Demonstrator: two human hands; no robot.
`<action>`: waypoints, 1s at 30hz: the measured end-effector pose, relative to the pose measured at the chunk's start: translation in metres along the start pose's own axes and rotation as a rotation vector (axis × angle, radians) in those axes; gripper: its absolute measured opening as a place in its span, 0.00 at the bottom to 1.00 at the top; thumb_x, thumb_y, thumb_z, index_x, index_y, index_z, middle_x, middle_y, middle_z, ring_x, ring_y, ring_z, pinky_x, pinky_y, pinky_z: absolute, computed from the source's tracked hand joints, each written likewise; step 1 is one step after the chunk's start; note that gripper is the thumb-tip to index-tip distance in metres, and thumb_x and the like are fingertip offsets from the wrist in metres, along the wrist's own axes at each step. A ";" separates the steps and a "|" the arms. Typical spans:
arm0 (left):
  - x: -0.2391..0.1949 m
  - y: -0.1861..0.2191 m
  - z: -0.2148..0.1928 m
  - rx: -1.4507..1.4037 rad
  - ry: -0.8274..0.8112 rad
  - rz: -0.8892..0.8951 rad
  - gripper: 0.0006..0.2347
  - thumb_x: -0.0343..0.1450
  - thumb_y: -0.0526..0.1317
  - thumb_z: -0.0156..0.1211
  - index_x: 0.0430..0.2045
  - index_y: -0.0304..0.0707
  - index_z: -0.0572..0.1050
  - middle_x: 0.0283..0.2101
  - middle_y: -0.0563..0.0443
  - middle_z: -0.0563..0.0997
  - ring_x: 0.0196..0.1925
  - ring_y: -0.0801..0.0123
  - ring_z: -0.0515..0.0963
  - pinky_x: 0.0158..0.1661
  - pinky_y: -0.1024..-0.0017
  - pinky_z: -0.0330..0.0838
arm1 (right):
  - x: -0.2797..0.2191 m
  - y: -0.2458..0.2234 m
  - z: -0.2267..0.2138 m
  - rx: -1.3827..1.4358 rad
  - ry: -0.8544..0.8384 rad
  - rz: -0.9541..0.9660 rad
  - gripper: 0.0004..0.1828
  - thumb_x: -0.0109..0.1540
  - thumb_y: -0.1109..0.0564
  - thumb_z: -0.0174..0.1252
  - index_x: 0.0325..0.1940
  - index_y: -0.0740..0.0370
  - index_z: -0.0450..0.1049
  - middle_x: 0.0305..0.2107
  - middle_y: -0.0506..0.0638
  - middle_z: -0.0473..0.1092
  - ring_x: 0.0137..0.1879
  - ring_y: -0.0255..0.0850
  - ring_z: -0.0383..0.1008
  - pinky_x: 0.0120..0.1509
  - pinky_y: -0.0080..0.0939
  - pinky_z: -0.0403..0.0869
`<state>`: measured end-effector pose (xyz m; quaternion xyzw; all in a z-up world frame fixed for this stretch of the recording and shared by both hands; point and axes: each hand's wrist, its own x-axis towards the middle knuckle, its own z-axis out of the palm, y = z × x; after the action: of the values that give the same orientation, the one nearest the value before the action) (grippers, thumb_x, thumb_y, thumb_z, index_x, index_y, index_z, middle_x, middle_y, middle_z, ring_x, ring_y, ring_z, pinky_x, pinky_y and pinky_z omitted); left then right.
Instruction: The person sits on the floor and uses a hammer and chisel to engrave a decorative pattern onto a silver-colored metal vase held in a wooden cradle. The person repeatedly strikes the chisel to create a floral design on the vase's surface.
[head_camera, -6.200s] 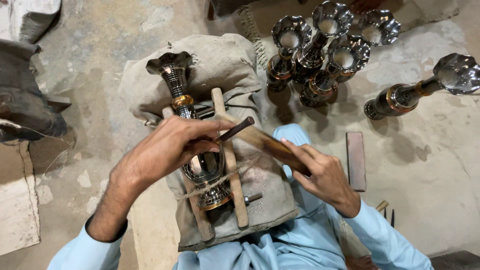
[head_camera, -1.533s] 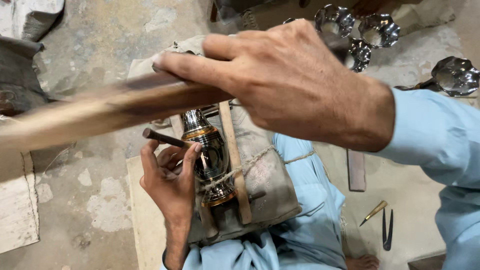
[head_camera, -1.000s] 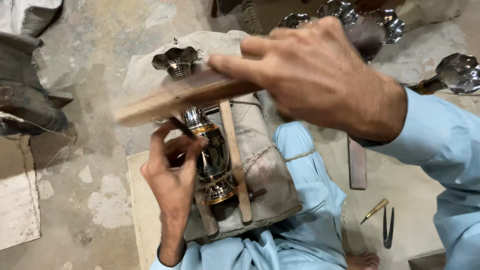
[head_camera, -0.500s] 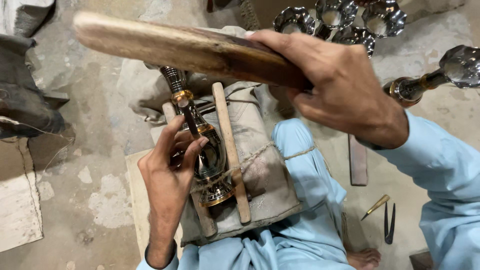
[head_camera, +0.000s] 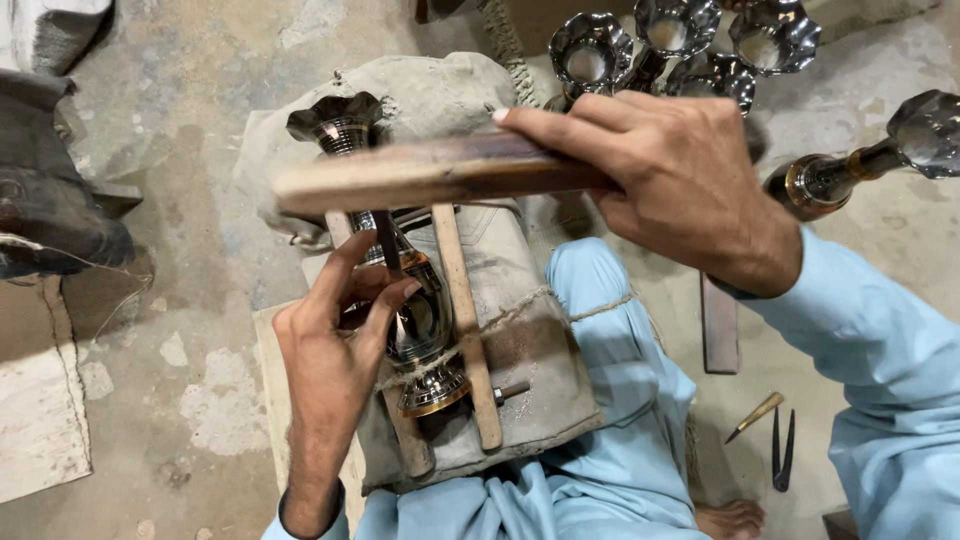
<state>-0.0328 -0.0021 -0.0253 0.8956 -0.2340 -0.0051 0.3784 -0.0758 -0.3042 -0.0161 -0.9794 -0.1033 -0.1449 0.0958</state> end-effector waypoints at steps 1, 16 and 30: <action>0.000 0.001 -0.001 -0.011 -0.006 0.002 0.19 0.68 0.30 0.68 0.55 0.35 0.75 0.36 0.47 0.88 0.37 0.69 0.89 0.35 0.73 0.83 | 0.000 -0.001 0.003 0.184 0.056 0.005 0.31 0.67 0.58 0.64 0.74 0.47 0.67 0.41 0.50 0.78 0.36 0.37 0.79 0.34 0.38 0.77; 0.022 0.014 -0.015 0.004 -0.295 0.156 0.21 0.67 0.32 0.66 0.56 0.42 0.76 0.37 0.43 0.86 0.38 0.58 0.88 0.38 0.64 0.78 | -0.054 -0.005 0.051 0.627 0.167 0.222 0.33 0.63 0.60 0.59 0.73 0.54 0.63 0.38 0.50 0.78 0.36 0.40 0.80 0.40 0.42 0.80; 0.033 0.020 -0.019 0.060 -0.458 0.156 0.20 0.67 0.35 0.66 0.56 0.46 0.75 0.34 0.45 0.86 0.30 0.58 0.86 0.33 0.62 0.75 | -0.109 -0.015 0.084 0.625 0.204 0.495 0.31 0.57 0.63 0.61 0.65 0.52 0.68 0.36 0.52 0.79 0.33 0.42 0.80 0.38 0.43 0.77</action>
<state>-0.0082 -0.0152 0.0069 0.8610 -0.3823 -0.1716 0.2882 -0.1588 -0.2903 -0.1257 -0.8790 0.1063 -0.1756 0.4303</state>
